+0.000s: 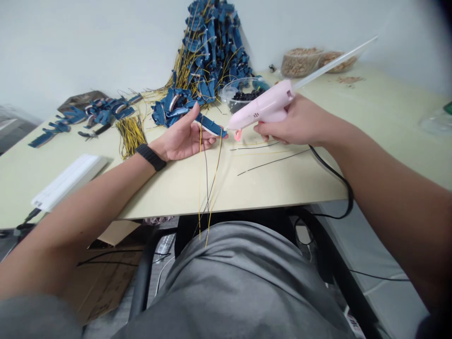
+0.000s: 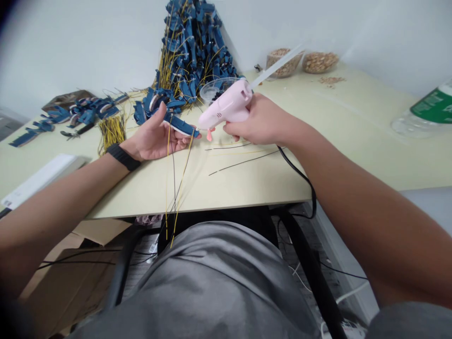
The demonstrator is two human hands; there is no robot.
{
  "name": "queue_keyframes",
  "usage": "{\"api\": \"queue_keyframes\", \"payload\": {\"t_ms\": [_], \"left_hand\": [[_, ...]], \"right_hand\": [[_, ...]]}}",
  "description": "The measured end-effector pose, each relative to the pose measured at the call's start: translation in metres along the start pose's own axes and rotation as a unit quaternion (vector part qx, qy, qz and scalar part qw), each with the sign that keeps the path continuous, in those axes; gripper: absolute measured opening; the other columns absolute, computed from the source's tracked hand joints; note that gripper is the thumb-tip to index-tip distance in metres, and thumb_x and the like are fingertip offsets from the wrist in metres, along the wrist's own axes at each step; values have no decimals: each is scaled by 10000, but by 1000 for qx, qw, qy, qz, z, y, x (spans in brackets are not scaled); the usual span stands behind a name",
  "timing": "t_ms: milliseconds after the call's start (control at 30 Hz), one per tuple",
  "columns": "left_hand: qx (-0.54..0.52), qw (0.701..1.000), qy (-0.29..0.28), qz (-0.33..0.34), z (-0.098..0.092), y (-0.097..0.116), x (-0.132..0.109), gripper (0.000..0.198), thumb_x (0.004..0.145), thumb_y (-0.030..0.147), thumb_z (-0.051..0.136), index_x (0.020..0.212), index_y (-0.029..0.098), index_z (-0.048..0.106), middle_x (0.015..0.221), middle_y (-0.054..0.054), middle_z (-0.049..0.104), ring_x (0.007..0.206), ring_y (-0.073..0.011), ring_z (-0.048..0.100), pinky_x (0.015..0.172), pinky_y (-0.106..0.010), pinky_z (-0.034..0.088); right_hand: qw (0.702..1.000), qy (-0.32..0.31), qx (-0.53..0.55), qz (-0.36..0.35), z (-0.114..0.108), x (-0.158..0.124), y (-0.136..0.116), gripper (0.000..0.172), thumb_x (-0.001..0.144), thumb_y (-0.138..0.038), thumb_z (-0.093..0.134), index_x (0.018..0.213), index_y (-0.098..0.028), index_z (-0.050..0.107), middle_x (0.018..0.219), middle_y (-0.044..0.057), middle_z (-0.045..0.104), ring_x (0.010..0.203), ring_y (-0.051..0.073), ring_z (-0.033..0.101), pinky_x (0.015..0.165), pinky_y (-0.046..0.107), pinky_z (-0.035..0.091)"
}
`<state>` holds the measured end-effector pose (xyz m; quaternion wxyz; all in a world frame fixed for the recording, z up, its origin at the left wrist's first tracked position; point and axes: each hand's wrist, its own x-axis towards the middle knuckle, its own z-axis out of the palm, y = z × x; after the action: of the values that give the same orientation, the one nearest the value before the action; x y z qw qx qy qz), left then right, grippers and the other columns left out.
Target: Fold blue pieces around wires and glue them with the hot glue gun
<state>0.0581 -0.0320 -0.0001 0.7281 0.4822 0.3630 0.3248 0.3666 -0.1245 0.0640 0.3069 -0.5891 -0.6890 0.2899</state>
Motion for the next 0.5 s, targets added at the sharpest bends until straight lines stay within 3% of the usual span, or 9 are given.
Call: {"api": "queue_keyframes", "payload": {"t_ms": [233,500], "left_hand": [[15,1000,5,8,-3,0,2,1160,1356,894,325,886,58,978,899,-239,875,783,-165,827,789,-221,692],[21,1000,-12,17,-9,-2,5,1075,1356,869,446,876,68,978,922,-230,888,819,-175,856,824,-227,708]], "right_hand": [[1000,3,10,-16,0,7,10,266,881,-137,952,778,-290,760,715,19,716,749,247,680,728,416,529],[1000,-1,2,-11,-1,3,4,297,862,-204,1002,793,-286,726,731,42,713,766,277,699,719,435,560]]}}
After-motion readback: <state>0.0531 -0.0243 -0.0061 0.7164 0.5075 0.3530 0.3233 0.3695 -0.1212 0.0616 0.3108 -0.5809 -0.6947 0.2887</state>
